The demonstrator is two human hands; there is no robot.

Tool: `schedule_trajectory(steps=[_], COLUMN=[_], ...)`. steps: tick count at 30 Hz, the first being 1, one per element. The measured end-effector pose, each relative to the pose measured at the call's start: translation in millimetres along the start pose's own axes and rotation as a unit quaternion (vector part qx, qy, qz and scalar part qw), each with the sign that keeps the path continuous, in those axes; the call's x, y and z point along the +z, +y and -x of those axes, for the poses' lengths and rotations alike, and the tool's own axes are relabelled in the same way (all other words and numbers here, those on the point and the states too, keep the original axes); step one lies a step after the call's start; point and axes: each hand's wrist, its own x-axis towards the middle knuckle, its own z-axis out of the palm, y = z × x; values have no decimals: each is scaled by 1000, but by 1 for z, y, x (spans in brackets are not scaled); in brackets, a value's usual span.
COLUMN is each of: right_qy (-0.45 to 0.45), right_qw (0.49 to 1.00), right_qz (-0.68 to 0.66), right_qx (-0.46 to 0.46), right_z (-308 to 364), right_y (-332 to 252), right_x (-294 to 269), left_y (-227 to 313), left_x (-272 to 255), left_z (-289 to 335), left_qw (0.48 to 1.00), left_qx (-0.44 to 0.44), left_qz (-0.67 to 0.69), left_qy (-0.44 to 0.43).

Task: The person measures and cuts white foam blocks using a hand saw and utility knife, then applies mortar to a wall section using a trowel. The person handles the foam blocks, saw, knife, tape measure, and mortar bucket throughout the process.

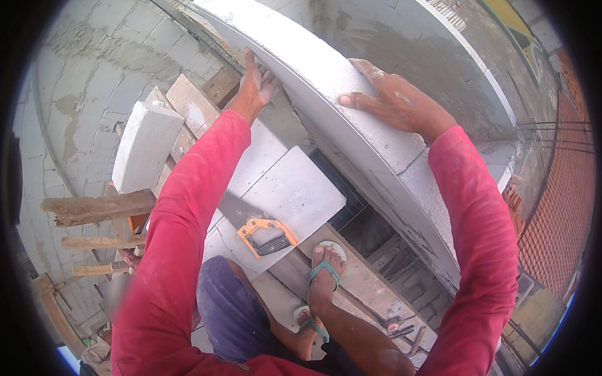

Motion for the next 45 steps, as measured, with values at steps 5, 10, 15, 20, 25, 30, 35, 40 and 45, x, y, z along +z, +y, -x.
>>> schedule_trajectory(steps=[5,10,15,20,25,30,35,40,45], right_qy=[-3,9,20,9,76,95,107,127,134], right_qw=[1000,1000,1000,999,995,990,988,981,982], right_qz=[1,2,13,32,61,102,113,147,134], right_qx=[6,2,-8,-10,5,8,-14,-15,-10], right_z=[2,3,2,-11,-60,-104,-114,-112,-105], right_y=[-2,0,0,-14,-41,-62,-74,-71,-82], right_x=[-1,0,0,-10,-5,4,13,9,-14], left_y=[-2,-2,-4,-2,-1,-2,-5,-7,6], left_x=[1,-3,-3,-4,5,1,-7,-3,1], left_z=[3,-5,-6,-10,-2,-5,-20,-14,-26], left_qw=[1000,1000,1000,999,999,998,994,987,969], left_qx=[1,-6,-1,-7,6,10,-1,-18,-2], left_qz=[1,9,3,33,31,29,103,156,232], left_qy=[-4,2,-8,1,-37,-46,-19,-27,-78])
